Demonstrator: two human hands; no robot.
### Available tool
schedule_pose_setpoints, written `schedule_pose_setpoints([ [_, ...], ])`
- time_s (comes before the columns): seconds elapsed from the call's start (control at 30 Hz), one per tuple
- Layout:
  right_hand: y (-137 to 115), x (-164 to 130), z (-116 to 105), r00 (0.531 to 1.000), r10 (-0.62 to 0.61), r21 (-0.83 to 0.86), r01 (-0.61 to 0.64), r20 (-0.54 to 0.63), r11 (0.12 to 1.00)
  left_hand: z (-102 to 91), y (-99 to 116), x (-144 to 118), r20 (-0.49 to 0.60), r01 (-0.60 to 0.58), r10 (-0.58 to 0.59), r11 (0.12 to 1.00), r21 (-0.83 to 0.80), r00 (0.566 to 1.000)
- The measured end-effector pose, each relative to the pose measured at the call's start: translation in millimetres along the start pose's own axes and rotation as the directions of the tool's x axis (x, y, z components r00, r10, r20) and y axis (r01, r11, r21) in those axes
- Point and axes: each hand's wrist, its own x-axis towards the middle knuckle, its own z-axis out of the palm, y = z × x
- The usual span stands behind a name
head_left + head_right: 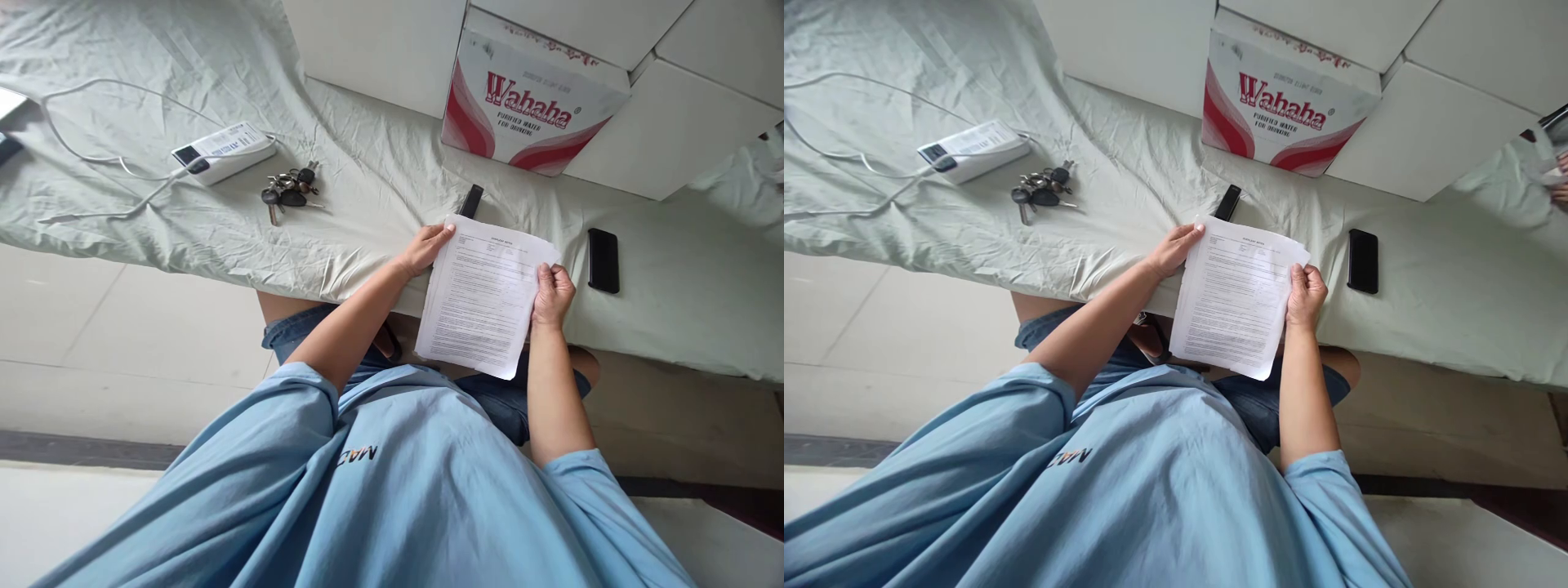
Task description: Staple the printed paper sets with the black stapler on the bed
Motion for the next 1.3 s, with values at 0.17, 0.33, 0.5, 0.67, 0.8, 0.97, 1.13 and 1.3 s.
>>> schedule_pose_setpoints([
  [0.17, -0.7, -1.1, 2.0, 1.0, -0.002, -0.046, 0.002, 0.008, 0.999, 1.1, 3.2, -2.4, -0.03, 0.01, -0.008, 0.999, 0.049, 1.0],
  [0.33, -0.7, -3.4, 3.7, 1.0, 0.007, -0.045, -0.007, 0.02, 0.999, 2.4, 4.7, -4.1, -0.06, -0.01, 0.014, 0.998, 0.067, 0.998],
  [0.5, -1.2, -5.1, 4.2, 1.0, 0.006, -0.044, -0.005, 0.019, 0.999, 2.5, 3.0, -3.0, -0.068, -0.036, 0.042, 0.996, 0.083, 0.997],
  [0.67, 0.6, -6.3, 4.5, 1.0, 0.008, -0.079, -0.006, 0.029, 0.997, 2.1, 0.6, -1.5, -0.077, -0.041, 0.048, 0.995, 0.091, 0.996],
  [0.8, 0.9, -7.5, 4.5, 0.999, -0.031, -0.146, 0.033, 0.015, 0.989, 2.2, -0.1, -0.8, -0.108, -0.046, 0.058, 0.993, 0.108, 0.992],
  [0.97, -6.1, -8.6, 3.4, 0.987, -0.143, -0.224, 0.123, -0.077, 0.967, 2.9, 0.1, -0.3, -0.113, -0.07, 0.084, 0.989, 0.127, 0.99],
  [1.13, -12.5, -8.0, 5.6, 0.984, -0.159, -0.206, 0.14, -0.081, 0.969, 3.1, 4.0, -3.2, -0.086, -0.08, 0.092, 0.988, 0.131, 0.992],
  [1.3, -13.7, -7.2, 10.3, 0.984, -0.147, -0.167, 0.129, -0.101, 0.977, 3.6, 7.2, -5.0, -0.069, -0.074, 0.083, 0.99, 0.118, 0.994],
])
